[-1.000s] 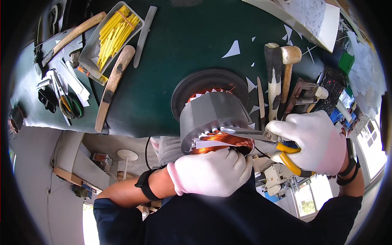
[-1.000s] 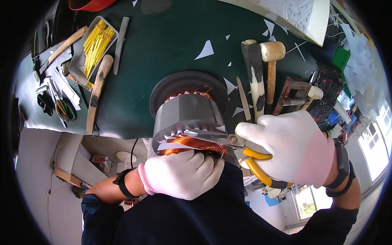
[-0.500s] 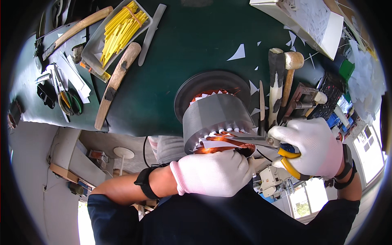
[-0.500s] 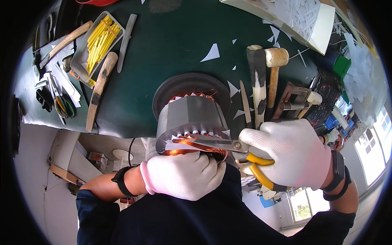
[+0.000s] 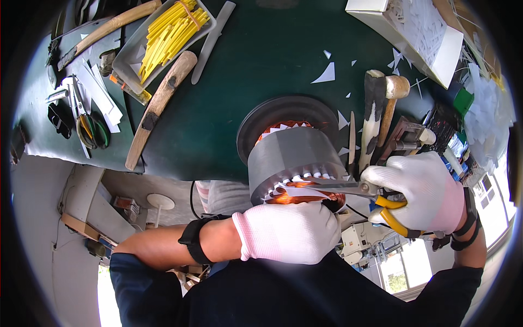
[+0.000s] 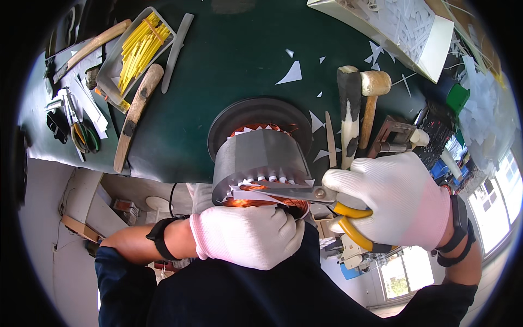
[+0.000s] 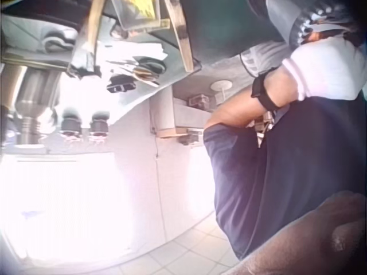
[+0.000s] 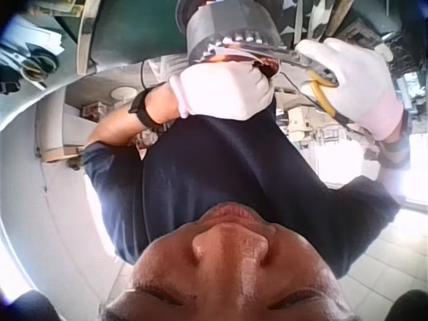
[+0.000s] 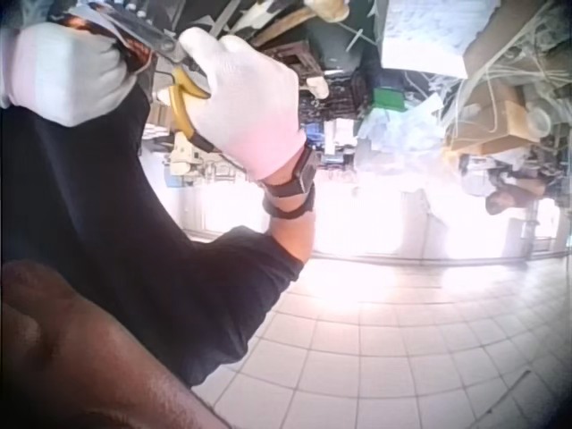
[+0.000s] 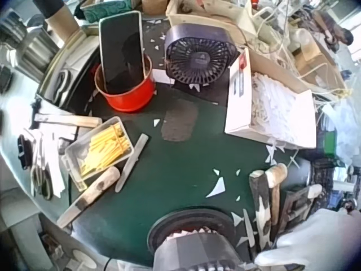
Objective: Assembling electric motor stator windings by cutting insulation and tying wires.
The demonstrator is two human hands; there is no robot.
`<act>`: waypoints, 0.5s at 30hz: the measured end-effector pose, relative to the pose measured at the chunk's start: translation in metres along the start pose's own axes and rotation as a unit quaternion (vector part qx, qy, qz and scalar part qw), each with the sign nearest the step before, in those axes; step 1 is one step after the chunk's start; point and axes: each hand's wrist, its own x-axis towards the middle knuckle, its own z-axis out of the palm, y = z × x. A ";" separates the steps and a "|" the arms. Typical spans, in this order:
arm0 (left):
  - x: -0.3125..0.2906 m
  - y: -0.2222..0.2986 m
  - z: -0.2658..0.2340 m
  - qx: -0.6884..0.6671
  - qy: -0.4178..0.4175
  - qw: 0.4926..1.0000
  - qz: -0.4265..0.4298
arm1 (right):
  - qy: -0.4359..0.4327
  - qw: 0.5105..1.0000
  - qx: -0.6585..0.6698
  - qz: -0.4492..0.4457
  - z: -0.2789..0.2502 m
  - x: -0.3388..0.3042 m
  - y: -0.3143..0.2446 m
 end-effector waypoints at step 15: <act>-0.012 -0.006 0.027 0.026 0.005 0.998 0.056 | 0.008 1.000 0.021 0.012 0.016 -0.002 0.005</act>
